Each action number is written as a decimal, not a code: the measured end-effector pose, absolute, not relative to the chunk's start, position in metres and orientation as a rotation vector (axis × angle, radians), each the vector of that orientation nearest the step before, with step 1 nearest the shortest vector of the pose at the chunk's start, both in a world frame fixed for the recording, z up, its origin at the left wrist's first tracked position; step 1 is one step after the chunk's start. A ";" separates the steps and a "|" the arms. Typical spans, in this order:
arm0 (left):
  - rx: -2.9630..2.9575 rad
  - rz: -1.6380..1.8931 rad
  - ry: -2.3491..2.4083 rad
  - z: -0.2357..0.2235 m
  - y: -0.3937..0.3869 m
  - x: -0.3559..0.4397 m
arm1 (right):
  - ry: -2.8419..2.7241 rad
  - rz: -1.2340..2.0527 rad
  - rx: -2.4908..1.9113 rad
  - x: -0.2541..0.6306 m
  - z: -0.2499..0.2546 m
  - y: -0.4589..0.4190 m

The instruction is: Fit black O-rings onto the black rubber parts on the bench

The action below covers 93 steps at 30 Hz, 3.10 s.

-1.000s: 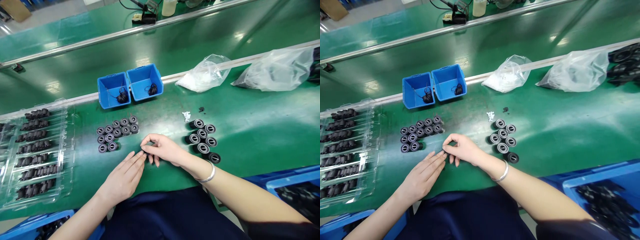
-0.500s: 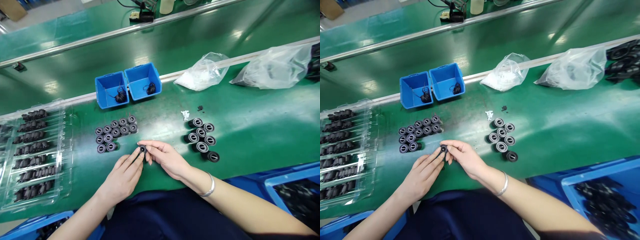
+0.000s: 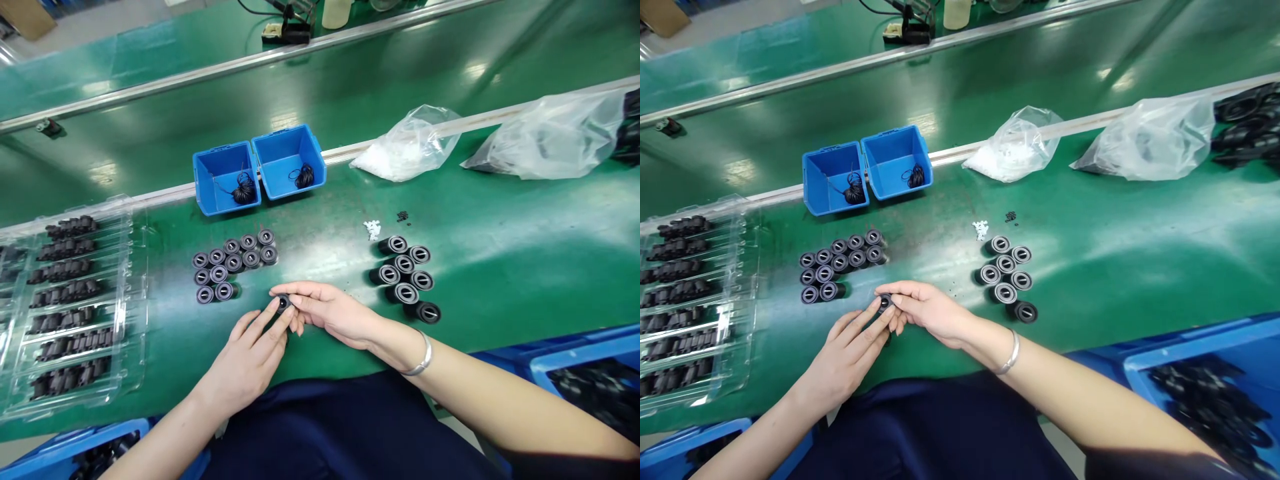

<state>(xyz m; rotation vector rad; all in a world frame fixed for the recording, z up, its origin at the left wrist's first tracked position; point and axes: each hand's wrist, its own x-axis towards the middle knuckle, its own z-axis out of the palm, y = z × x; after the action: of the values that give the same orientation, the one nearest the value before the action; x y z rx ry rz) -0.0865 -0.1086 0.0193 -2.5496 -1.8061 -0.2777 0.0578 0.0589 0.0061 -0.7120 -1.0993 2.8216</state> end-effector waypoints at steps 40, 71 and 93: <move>-2.047 -0.265 -1.954 0.026 -0.111 -0.113 | -2.309 1.111 -0.581 0.092 0.018 0.052; -2.013 -1.343 -2.474 0.047 -0.105 -0.089 | -2.173 1.616 -0.457 0.062 0.037 0.045; -2.509 -0.420 -1.729 0.018 -0.118 -0.102 | -2.130 1.752 -0.794 0.043 0.021 0.053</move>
<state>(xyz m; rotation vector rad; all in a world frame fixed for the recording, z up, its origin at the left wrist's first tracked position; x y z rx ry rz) -0.1021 -0.1182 0.0177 -2.5092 -1.7286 -0.4195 0.0432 0.0532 0.0210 -0.7941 -2.1302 1.7518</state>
